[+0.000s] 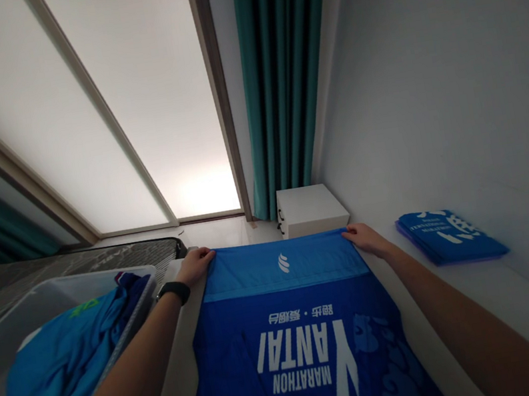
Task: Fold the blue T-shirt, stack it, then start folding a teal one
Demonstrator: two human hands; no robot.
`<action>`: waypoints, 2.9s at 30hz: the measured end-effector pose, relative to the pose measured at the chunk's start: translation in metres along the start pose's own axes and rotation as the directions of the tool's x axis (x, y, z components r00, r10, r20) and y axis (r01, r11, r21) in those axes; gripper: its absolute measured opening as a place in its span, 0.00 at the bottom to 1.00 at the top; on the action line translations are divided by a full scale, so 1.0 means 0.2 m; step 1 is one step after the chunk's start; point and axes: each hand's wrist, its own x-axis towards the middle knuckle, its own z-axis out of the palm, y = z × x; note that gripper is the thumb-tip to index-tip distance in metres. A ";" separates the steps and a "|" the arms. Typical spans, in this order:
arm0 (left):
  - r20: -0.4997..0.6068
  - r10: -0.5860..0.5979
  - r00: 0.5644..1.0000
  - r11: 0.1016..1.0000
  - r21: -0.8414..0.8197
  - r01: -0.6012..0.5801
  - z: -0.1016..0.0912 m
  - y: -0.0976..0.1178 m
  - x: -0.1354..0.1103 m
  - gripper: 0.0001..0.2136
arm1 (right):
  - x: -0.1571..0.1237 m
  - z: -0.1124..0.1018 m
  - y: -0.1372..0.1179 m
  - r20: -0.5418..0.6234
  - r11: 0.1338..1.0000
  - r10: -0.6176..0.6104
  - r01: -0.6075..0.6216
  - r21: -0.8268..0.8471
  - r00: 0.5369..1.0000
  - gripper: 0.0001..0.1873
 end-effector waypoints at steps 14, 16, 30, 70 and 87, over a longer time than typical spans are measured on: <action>-0.175 0.029 0.984 0.999 -0.032 -0.035 -0.05 0.07 -0.08 0.20 | -0.12 -0.12 -0.11 -0.119 1.000 0.006 -0.007 -0.003 0.993 0.16; -0.180 0.038 0.983 0.998 -0.049 -0.048 -0.07 0.09 -0.11 0.21 | -0.15 -0.14 -0.13 -0.128 1.000 0.011 -0.011 0.004 0.992 0.18; -0.245 0.049 0.968 0.972 -0.213 -0.103 -0.22 0.23 -0.34 0.19 | -0.41 -0.26 -0.31 -0.127 0.988 0.024 -0.005 0.153 0.992 0.16; -0.026 0.085 0.996 0.993 -0.084 -0.087 -0.05 -0.01 -1.18 0.19 | -1.20 0.03 -0.16 -0.176 0.994 -0.075 0.060 -0.087 0.982 0.17; 0.004 0.111 0.994 0.991 -0.073 -0.110 -0.06 0.00 -1.18 0.16 | -1.20 0.02 -0.11 -0.157 0.991 -0.093 0.076 -0.113 0.983 0.18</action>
